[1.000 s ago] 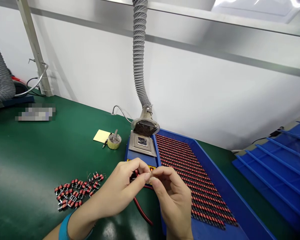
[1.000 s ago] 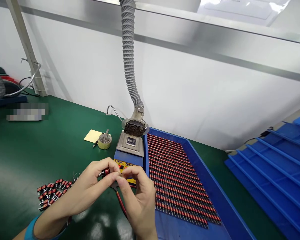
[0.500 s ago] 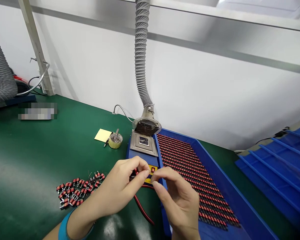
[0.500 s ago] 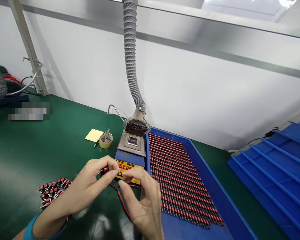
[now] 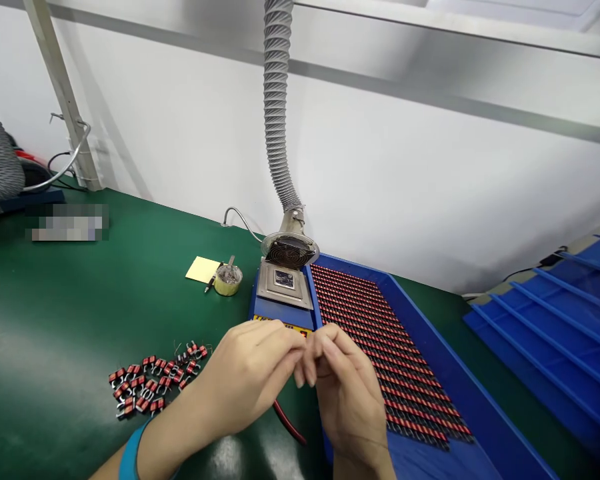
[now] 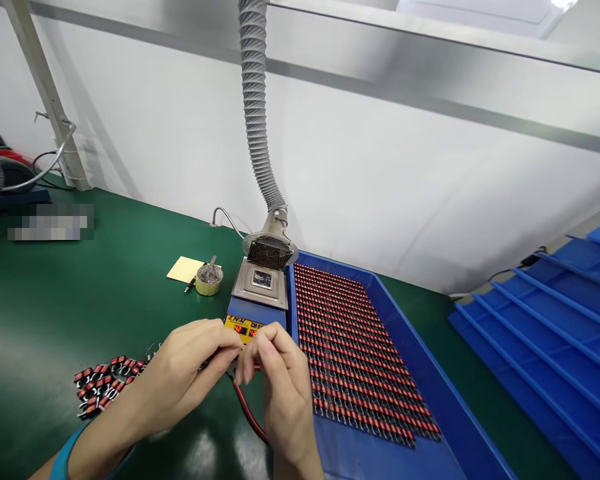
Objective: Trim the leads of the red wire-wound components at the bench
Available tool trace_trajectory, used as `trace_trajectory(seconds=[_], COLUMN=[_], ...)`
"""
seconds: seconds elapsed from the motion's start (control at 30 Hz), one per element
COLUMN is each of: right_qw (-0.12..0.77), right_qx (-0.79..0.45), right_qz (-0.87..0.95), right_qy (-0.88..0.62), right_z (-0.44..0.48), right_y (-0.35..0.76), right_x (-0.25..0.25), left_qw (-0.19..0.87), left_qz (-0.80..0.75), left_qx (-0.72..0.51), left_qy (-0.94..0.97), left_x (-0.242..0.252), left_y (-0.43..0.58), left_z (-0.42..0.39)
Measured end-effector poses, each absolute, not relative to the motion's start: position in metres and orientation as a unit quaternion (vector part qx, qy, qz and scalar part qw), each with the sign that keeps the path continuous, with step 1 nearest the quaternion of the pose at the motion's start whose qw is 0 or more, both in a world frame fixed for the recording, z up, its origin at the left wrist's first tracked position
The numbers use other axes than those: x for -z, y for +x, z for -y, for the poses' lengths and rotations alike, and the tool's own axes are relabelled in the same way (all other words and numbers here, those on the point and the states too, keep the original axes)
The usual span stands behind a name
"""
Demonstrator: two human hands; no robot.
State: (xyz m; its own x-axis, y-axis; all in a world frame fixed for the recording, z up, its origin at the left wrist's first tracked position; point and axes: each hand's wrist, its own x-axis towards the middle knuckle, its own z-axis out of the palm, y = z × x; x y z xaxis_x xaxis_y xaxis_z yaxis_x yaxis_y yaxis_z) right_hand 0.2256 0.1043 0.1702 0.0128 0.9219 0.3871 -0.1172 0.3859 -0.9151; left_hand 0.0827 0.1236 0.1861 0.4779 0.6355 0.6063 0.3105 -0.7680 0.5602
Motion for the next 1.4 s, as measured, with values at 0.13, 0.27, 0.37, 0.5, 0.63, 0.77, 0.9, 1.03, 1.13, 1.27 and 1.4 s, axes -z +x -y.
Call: trace_trajectory(seconds=[0.13, 0.27, 0.37, 0.5, 0.63, 0.77, 0.9, 1.03, 1.13, 1.27, 1.4], right_qw=[0.644, 0.581, 0.571, 0.590, 0.622, 0.640, 0.599, 0.566, 0.591, 0.660, 0.620], right_qx=[-0.207, 0.014, -0.016, -0.370, -0.484, -0.201, -0.013, -0.144, -0.378, -0.269, -0.092], right_qz=[0.608, 0.690, 0.702, 0.592, 0.530, 0.643, 0.715, 0.676, 0.592, 0.589, 0.679], right_qy=[-0.416, -0.432, -0.425, -0.405, -0.314, -0.369, -0.360, -0.449, -0.396, -0.382, -0.383], right_z=[-0.101, -0.098, -0.098, -0.100, -0.103, -0.103, -0.102, -0.100, -0.100, -0.102, -0.103], right_y=[0.233, 0.235, 0.228, 0.221, 0.223, 0.232, 0.233, 0.228, 0.227, 0.232, 0.237], right_x=[-0.159, -0.154, -0.160, -0.170, -0.172, -0.165, -0.161, -0.165, -0.169, -0.167, -0.162], left_qw=[0.264, 0.303, 0.248, 0.123, 0.146, 0.293, 0.294, 0.105, 0.039, 0.174, 0.295], left_qz=[-0.294, -0.292, -0.282, -0.259, -0.263, -0.285, -0.284, -0.269, -0.273, -0.289, -0.297], left_qx=[-0.461, -0.471, -0.471, -0.460, -0.473, -0.475, -0.466, -0.446, -0.442, -0.479, -0.473], left_qy=[0.795, 0.776, 0.798, 0.840, 0.828, 0.780, 0.785, 0.847, 0.854, 0.810, 0.775], left_x=[-0.187, -0.188, -0.186, -0.182, -0.182, -0.186, -0.185, -0.181, -0.179, -0.182, -0.185], left_y=[0.081, 0.081, 0.083, 0.086, 0.085, 0.082, 0.082, 0.086, 0.088, 0.085, 0.082], left_z=[-0.121, -0.121, -0.122, -0.123, -0.122, -0.120, -0.120, -0.122, -0.122, -0.119, -0.117])
